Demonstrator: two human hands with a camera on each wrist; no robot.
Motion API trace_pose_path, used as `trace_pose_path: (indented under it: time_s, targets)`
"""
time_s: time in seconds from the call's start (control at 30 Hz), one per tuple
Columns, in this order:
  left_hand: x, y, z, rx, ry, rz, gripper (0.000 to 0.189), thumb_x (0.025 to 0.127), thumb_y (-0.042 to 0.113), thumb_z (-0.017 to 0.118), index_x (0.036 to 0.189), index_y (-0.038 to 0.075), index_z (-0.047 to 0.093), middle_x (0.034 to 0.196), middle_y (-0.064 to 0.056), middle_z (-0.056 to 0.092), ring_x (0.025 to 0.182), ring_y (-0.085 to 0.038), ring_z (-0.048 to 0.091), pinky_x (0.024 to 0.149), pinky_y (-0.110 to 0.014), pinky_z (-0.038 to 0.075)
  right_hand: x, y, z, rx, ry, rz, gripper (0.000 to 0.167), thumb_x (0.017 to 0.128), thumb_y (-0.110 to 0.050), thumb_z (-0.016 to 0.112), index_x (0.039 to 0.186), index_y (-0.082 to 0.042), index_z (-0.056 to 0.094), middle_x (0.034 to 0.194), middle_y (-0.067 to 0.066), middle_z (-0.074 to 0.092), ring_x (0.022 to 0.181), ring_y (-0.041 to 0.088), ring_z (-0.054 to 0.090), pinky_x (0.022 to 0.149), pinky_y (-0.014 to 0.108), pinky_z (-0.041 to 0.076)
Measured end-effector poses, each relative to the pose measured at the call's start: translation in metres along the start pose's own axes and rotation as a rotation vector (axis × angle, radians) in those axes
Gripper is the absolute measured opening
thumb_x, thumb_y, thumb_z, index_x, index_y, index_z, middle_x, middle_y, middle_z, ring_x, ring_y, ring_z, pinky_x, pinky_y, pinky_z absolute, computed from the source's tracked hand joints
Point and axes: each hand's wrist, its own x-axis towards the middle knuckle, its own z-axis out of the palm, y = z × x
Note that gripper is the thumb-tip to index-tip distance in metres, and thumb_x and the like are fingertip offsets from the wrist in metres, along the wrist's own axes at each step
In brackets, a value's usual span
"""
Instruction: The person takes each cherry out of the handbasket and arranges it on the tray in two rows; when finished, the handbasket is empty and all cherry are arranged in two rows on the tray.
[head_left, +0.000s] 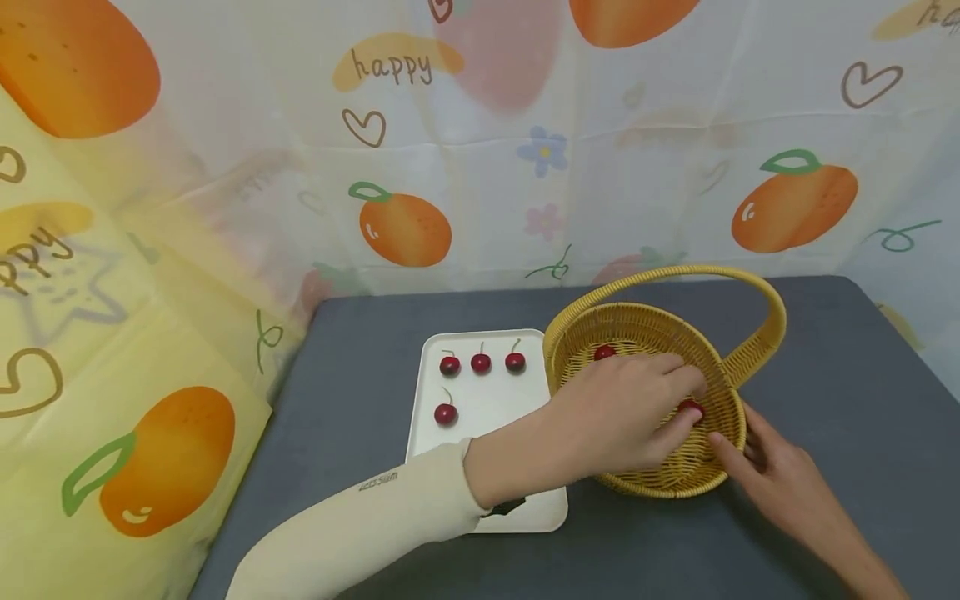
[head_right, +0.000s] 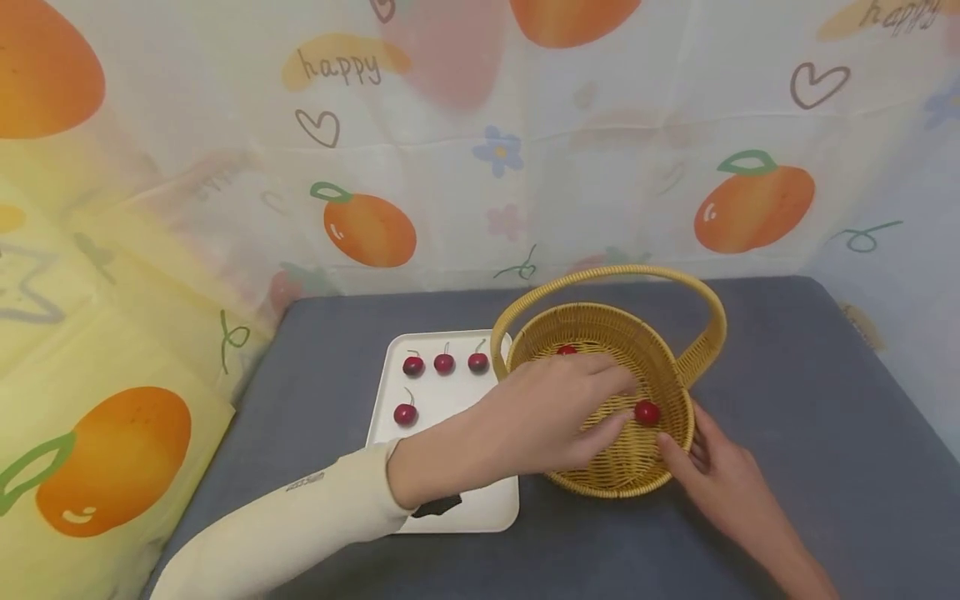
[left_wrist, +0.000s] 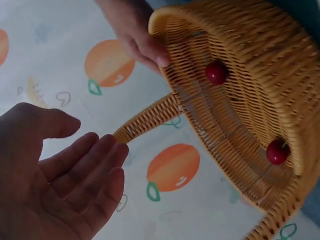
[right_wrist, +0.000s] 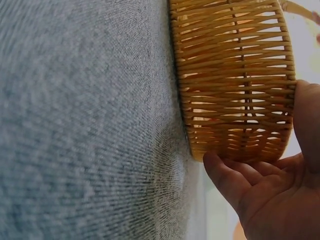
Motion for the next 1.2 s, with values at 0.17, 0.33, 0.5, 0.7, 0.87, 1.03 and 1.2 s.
trace_pose_path:
  time_s: [0.17, 0.33, 0.5, 0.7, 0.87, 1.03, 1.2]
  targets:
    - [0.041, -0.005, 0.013, -0.037, -0.126, -0.076, 0.012, 0.108, 0.026, 0.054, 0.105, 0.022, 0.064, 0.092, 0.011, 0.058, 0.071, -0.002, 0.053, 0.058, -0.018, 0.044, 0.000, 0.000, -0.002, 0.005, -0.016, 0.004, 0.077, 0.112, -0.041, 0.051, 0.167, 0.000, 0.017, 0.146, 0.038, 0.053, 0.123, 0.047, 0.065, 0.078, 0.033, 0.060]
    - [0.072, -0.009, 0.034, -0.052, -0.266, -0.148, 0.015, 0.111, 0.027, 0.051, 0.098, 0.024, 0.060, 0.089, 0.009, 0.058, 0.071, -0.006, 0.055, 0.059, -0.022, 0.046, 0.001, 0.001, -0.003, 0.019, -0.025, 0.004, 0.076, 0.112, -0.040, 0.051, 0.167, 0.000, 0.017, 0.145, 0.038, 0.054, 0.121, 0.048, 0.066, 0.076, 0.036, 0.061]
    - [0.089, -0.009, 0.056, -0.053, -0.357, -0.186, 0.018, 0.111, 0.028, 0.051, 0.098, 0.024, 0.063, 0.089, 0.008, 0.060, 0.069, -0.008, 0.057, 0.058, -0.023, 0.047, 0.001, 0.000, -0.004, 0.033, -0.035, 0.014, 0.077, 0.112, -0.042, 0.050, 0.168, -0.001, 0.016, 0.149, 0.039, 0.050, 0.124, 0.050, 0.064, 0.080, 0.044, 0.061]
    - [0.102, -0.013, 0.073, 0.008, -0.451, -0.194, 0.013, 0.108, 0.032, 0.060, 0.097, 0.025, 0.063, 0.091, 0.009, 0.060, 0.073, -0.008, 0.057, 0.062, -0.026, 0.047, -0.001, 0.000, -0.005, 0.035, -0.031, 0.017, 0.076, 0.113, -0.041, 0.050, 0.168, -0.001, 0.017, 0.149, 0.038, 0.050, 0.124, 0.049, 0.064, 0.083, 0.046, 0.061]
    - [0.107, -0.015, 0.082, 0.014, -0.496, -0.186, 0.013, 0.101, 0.037, 0.071, 0.097, 0.026, 0.064, 0.093, 0.012, 0.063, 0.078, -0.006, 0.059, 0.067, -0.026, 0.051, -0.001, 0.000, -0.003, 0.032, -0.021, 0.011, 0.075, 0.112, -0.039, 0.051, 0.166, 0.002, 0.020, 0.144, 0.037, 0.056, 0.122, 0.047, 0.067, 0.079, 0.037, 0.060]
    - [0.109, -0.013, 0.090, 0.012, -0.523, -0.189, 0.018, 0.097, 0.042, 0.076, 0.104, 0.028, 0.067, 0.102, 0.012, 0.063, 0.087, -0.005, 0.061, 0.075, -0.025, 0.054, -0.001, 0.001, -0.004, 0.048, -0.028, 0.014, 0.075, 0.112, -0.039, 0.051, 0.167, 0.001, 0.019, 0.147, 0.037, 0.052, 0.123, 0.047, 0.065, 0.081, 0.039, 0.061]
    - [0.109, -0.012, 0.097, 0.006, -0.531, -0.202, 0.024, 0.094, 0.042, 0.080, 0.110, 0.028, 0.069, 0.106, 0.012, 0.064, 0.091, -0.005, 0.062, 0.078, -0.025, 0.055, -0.001, 0.000, -0.003, 0.059, -0.022, 0.011, 0.075, 0.112, -0.039, 0.052, 0.167, 0.001, 0.019, 0.150, 0.039, 0.049, 0.125, 0.049, 0.064, 0.085, 0.046, 0.061]
